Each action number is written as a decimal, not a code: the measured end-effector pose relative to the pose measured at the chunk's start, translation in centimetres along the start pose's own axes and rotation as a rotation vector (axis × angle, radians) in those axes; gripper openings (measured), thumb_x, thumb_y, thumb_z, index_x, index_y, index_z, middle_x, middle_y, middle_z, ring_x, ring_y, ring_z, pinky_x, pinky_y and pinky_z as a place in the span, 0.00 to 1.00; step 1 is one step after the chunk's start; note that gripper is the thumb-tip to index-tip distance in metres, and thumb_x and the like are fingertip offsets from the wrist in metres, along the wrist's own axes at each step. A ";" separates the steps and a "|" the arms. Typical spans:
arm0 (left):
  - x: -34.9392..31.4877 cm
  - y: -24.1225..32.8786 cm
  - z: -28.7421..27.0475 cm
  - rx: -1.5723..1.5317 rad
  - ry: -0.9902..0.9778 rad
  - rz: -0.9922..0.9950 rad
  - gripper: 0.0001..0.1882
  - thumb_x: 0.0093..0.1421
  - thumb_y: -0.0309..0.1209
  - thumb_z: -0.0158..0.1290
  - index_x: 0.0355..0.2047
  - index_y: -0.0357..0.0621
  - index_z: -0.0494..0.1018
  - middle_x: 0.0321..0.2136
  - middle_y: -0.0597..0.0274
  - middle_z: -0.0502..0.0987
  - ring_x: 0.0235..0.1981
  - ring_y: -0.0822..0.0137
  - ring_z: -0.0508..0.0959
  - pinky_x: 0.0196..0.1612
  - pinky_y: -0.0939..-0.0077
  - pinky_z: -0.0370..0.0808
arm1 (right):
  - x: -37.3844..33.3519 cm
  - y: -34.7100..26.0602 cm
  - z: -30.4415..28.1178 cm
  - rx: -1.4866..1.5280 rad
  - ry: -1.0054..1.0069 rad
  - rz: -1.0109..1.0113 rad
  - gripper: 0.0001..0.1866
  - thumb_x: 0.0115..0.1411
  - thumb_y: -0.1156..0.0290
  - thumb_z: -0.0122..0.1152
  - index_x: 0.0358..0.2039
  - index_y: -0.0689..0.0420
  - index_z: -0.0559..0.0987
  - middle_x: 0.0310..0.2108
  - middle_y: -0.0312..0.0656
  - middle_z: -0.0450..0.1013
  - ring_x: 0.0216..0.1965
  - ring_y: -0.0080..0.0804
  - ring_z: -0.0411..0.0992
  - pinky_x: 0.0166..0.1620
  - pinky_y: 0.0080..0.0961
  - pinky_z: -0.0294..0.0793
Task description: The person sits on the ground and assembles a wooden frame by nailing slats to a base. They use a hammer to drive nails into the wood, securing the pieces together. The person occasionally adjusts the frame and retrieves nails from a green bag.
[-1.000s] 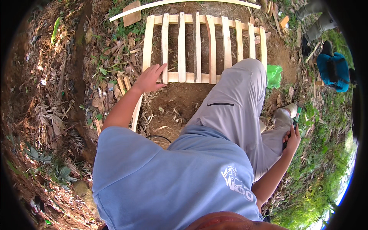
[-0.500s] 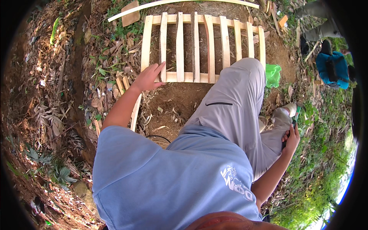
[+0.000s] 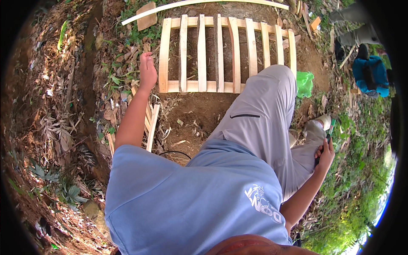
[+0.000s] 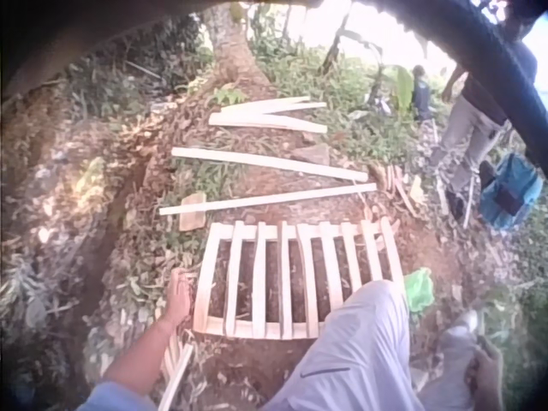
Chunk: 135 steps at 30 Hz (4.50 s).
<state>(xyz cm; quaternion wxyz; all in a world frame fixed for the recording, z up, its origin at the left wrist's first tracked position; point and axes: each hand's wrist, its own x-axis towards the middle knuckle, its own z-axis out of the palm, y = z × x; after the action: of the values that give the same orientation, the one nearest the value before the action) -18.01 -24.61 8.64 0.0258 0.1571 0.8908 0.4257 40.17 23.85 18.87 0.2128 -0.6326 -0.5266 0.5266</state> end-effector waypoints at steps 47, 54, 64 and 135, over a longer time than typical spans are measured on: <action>-8.8 -2.1 14.0 -0.015 0.113 -0.261 0.24 0.68 0.43 0.61 0.50 0.34 0.71 0.47 0.38 0.78 0.51 0.38 0.78 0.56 0.47 0.71 | 0.3 0.3 0.1 -0.077 0.002 -0.021 0.23 0.74 0.70 0.60 0.68 0.57 0.75 0.21 0.29 0.62 0.16 0.16 0.59 0.17 0.21 0.60; -8.7 -0.9 14.2 0.066 0.116 -0.348 0.27 0.68 0.46 0.61 0.47 0.31 0.70 0.49 0.36 0.75 0.52 0.37 0.75 0.58 0.46 0.70 | 0.7 -0.5 0.7 -0.075 -0.009 0.010 0.21 0.74 0.69 0.60 0.65 0.57 0.77 0.21 0.29 0.63 0.15 0.17 0.59 0.17 0.21 0.60; -9.6 -1.4 14.7 0.054 0.290 -0.217 0.37 0.74 0.42 0.51 0.71 0.28 0.54 0.64 0.36 0.65 0.66 0.42 0.65 0.71 0.52 0.59 | 1.5 0.0 0.6 -0.090 -0.023 0.051 0.22 0.74 0.65 0.62 0.65 0.55 0.76 0.22 0.29 0.65 0.16 0.16 0.60 0.18 0.19 0.62; 14.5 -1.0 16.1 -0.297 0.280 0.107 0.11 0.65 0.31 0.67 0.39 0.33 0.85 0.27 0.59 0.84 0.26 0.74 0.78 0.33 0.76 0.75 | 2.0 0.1 2.1 -0.344 0.014 0.093 0.18 0.74 0.66 0.60 0.62 0.52 0.78 0.19 0.29 0.63 0.13 0.17 0.59 0.14 0.20 0.60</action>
<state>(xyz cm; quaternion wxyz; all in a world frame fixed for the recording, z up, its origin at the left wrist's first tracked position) -29.11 -8.76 -1.03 -0.0979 0.1378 0.8035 0.5708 38.09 25.02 17.11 0.0805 -0.6869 -0.5778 0.4335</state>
